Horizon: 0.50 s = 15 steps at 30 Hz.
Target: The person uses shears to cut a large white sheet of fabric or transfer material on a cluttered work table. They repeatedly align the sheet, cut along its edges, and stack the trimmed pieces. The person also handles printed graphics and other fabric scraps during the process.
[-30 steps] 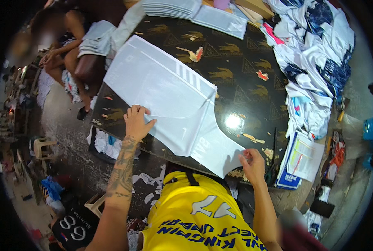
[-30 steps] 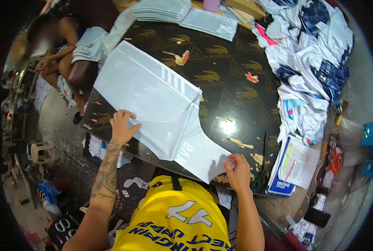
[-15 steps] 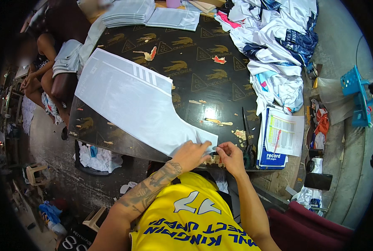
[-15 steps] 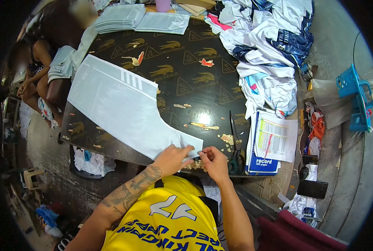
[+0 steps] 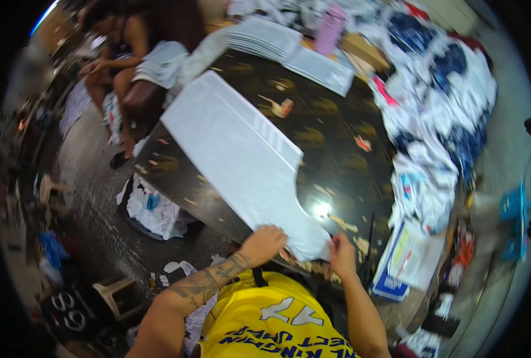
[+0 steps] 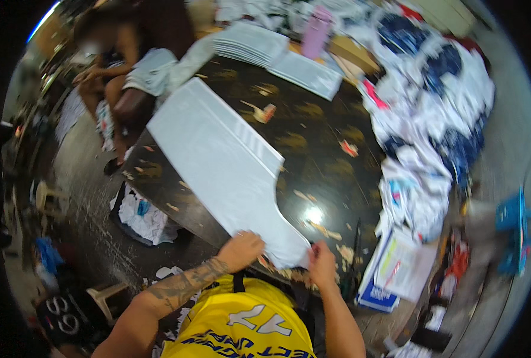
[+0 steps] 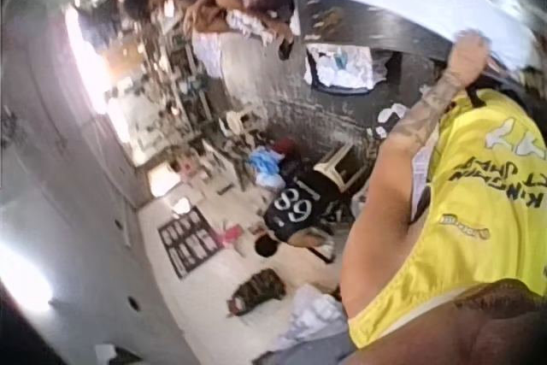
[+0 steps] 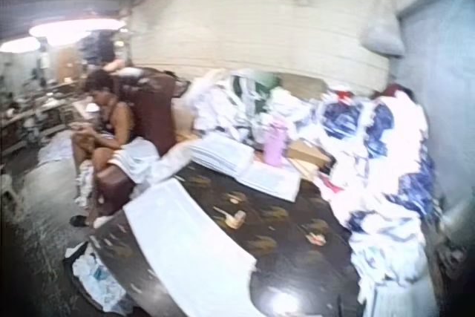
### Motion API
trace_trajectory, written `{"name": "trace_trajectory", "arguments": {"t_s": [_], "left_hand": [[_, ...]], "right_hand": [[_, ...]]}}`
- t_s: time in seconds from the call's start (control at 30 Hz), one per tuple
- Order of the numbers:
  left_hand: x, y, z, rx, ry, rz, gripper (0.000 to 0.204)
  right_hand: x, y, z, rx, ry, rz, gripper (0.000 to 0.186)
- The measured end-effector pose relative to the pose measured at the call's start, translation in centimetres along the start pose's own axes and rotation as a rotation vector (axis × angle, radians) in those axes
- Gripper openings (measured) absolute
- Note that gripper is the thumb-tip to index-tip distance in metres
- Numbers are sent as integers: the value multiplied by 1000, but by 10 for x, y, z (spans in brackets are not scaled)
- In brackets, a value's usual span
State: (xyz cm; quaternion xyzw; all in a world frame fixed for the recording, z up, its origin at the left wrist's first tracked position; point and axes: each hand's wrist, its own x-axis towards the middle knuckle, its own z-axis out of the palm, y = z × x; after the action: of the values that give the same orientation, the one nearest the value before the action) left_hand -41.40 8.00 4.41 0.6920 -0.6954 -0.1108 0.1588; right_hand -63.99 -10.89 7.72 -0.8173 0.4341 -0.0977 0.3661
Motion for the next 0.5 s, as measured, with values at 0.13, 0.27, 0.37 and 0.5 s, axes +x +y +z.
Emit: {"name": "trace_trajectory", "arguments": {"t_s": [0.13, 0.27, 0.37, 0.5], "left_hand": [[-24, 24, -63, -703, 290, -201, 15], [-80, -3, -131, -1037, 736, -825, 21], [-76, -102, -143, -886, 956, -996, 25], [-45, -223, -132, -529, 1083, -1061, 23]], "right_hand": [[42, -95, -69, 540, -215, 177, 10], [128, -249, -46, 64, -247, -566, 26], [211, -348, 52, -13, -289, -868, 53], [302, -388, 176, 45, -352, -376, 53]]}}
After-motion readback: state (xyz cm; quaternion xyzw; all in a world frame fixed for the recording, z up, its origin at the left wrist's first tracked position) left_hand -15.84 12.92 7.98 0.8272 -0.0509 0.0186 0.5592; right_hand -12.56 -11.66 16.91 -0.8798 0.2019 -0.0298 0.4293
